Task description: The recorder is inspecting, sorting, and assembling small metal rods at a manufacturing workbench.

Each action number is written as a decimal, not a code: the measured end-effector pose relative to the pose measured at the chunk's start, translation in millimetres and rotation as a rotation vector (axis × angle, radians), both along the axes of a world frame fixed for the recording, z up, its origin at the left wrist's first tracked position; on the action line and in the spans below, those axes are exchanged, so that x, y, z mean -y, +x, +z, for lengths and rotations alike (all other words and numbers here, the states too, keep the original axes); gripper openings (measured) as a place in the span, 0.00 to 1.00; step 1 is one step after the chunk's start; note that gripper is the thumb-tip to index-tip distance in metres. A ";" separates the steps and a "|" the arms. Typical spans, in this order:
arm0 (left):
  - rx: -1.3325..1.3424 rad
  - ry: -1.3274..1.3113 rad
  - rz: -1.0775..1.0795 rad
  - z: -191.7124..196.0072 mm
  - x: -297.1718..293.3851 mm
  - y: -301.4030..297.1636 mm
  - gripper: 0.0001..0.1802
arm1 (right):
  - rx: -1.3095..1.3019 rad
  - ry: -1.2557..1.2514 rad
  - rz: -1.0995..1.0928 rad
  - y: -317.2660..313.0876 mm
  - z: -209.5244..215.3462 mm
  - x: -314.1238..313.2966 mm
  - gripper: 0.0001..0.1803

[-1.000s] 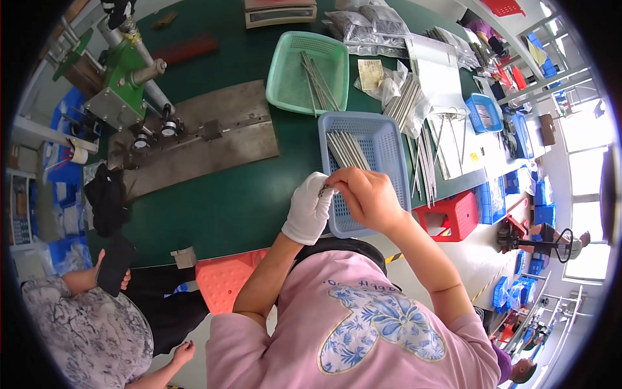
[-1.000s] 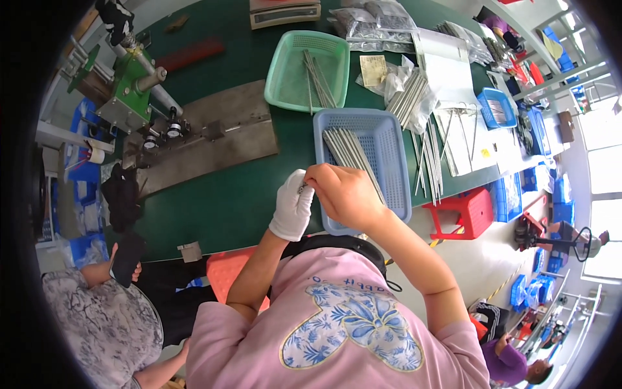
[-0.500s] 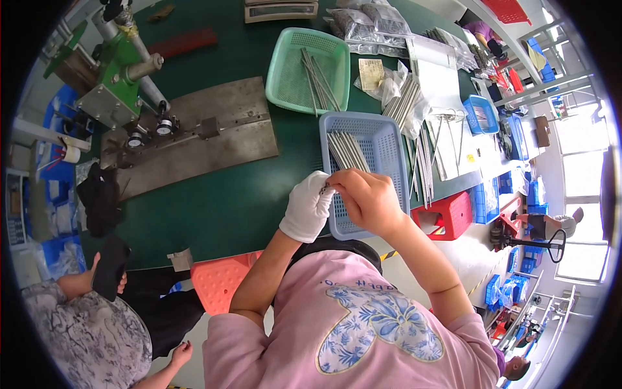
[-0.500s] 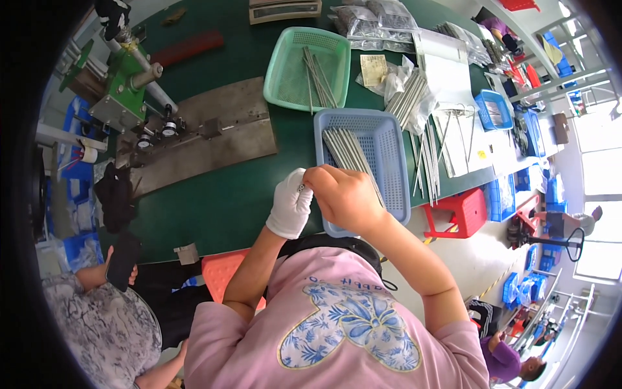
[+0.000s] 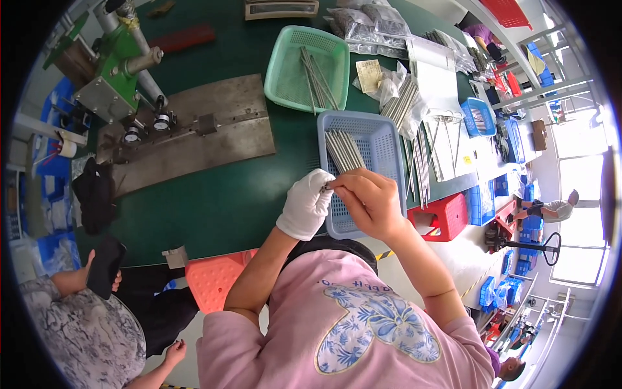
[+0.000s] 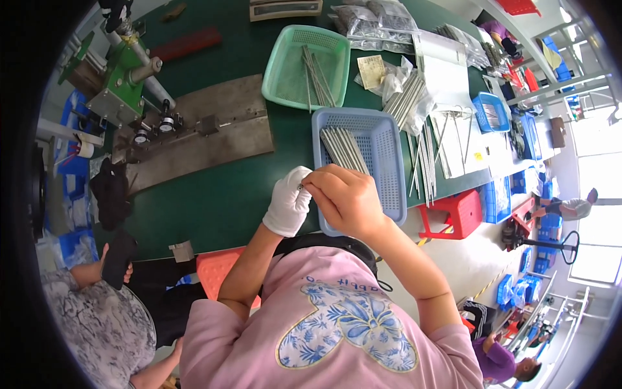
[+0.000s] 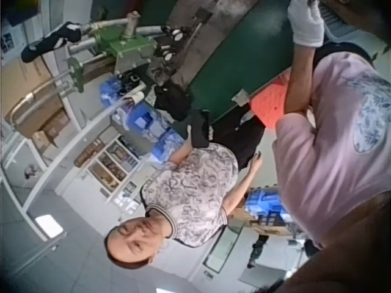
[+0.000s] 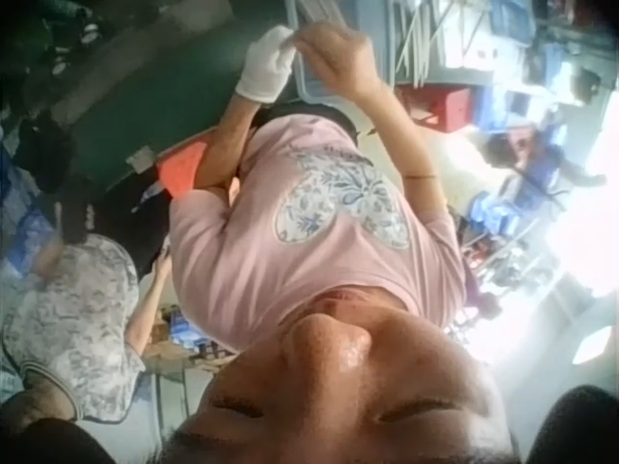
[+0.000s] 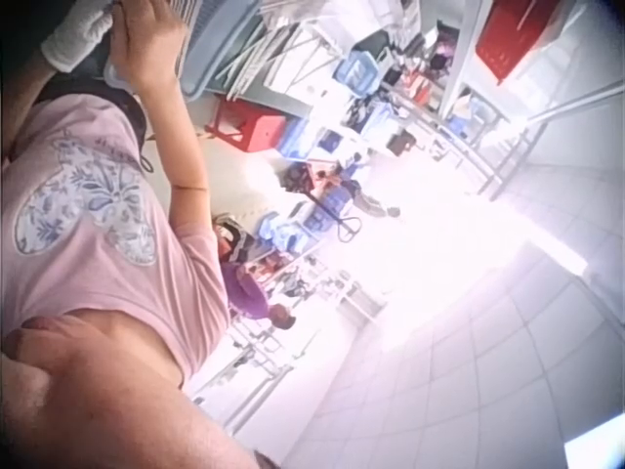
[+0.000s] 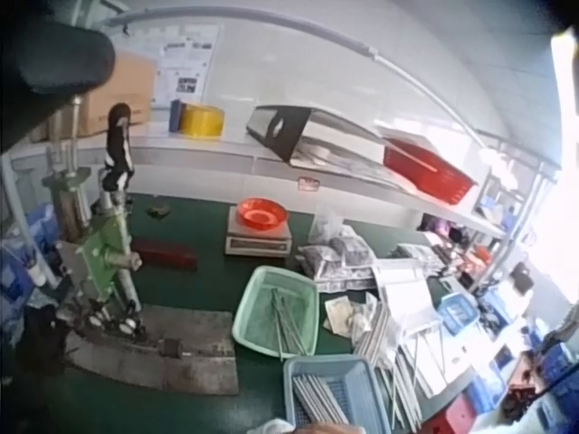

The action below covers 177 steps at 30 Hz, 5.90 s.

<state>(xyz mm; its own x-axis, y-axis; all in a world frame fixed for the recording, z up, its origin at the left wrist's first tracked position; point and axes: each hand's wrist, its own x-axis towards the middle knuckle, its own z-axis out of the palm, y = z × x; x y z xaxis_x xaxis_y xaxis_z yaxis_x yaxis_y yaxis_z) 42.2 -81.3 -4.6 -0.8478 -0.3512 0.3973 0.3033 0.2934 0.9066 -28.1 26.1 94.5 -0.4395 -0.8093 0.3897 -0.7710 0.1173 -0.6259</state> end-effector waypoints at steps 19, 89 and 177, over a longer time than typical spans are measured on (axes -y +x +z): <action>-0.016 -0.019 -0.026 1.4 1.5 -0.4 0.06 | -0.164 -0.021 -0.008 0.9 -2.8 2.5 0.06; -0.030 -0.026 -0.171 -22.7 1.7 -2.5 0.05 | -0.279 -0.094 -0.012 15.1 -15.8 -8.6 0.16; -0.247 -0.774 -0.598 79.1 11.2 -85.2 0.28 | 0.906 -0.753 -1.020 17.8 -30.9 -182.2 0.09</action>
<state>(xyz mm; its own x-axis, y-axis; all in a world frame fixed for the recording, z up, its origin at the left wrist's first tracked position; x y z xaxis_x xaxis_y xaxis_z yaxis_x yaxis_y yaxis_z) -43.0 -92.6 74.5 -0.6636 0.5339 0.5240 0.7468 0.5133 0.4229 -10.3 208.3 63.5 -0.9660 0.2198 -0.1360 0.0903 -0.2059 -0.9744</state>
